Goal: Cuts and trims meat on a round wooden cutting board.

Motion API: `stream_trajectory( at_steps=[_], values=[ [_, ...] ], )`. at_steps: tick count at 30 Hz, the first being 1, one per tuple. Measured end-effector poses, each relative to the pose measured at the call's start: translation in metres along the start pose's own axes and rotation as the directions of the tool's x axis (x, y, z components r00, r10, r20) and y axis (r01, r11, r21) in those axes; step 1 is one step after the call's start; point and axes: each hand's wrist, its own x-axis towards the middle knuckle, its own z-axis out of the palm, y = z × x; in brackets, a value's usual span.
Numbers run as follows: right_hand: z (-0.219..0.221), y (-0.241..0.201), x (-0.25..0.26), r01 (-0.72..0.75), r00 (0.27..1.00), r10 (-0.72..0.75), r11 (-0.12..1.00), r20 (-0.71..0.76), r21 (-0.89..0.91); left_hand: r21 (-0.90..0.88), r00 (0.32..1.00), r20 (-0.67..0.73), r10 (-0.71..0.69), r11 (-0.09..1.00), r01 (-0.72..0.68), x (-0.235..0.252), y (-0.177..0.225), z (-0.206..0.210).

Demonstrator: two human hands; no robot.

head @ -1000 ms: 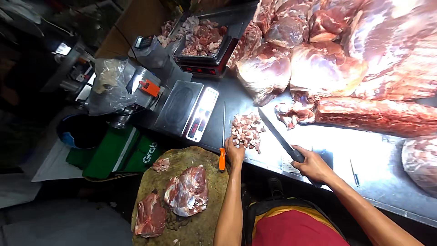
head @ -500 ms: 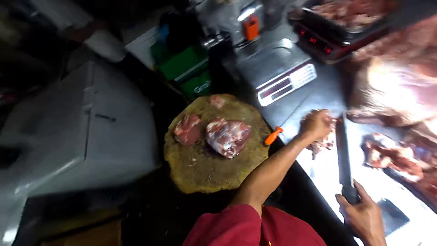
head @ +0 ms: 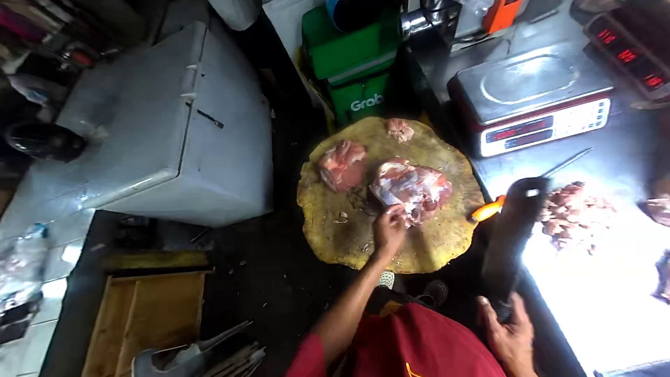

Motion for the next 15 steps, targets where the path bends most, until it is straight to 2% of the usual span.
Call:
stream_trajectory(
  at_steps=[2, 4, 7, 10, 15],
  values=[
    [0.031, 0.031, -0.008, -0.119, 0.984, 0.130, 0.988, 0.120, -0.100, 0.250, 0.991, -0.105, -0.083, 0.962, 0.107, 0.003, -0.049, -0.050],
    [0.054, 0.047, -0.015, -0.241, 0.952, 0.262, 0.960, 0.160, -0.141, 0.455, 0.990, -0.091, -0.110, 0.880, 0.139, 0.011, -0.091, -0.085],
    [0.066, 0.038, -0.015, -0.350, 0.923, 0.365, 0.928, 0.119, -0.130, 0.657, 0.997, 0.073, -0.025, 0.753, -0.029, 0.023, -0.128, -0.110],
    [0.064, 0.031, -0.017, -0.390, 0.906, 0.408, 0.908, 0.111, -0.153, 0.682, 0.978, 0.186, 0.092, 0.704, -0.196, 0.029, -0.148, -0.129],
    [0.069, 0.029, -0.016, -0.407, 0.900, 0.428, 0.891, 0.076, -0.202, 0.669, 0.967, 0.165, 0.193, 0.698, -0.253, 0.032, -0.177, -0.178]
  ],
)
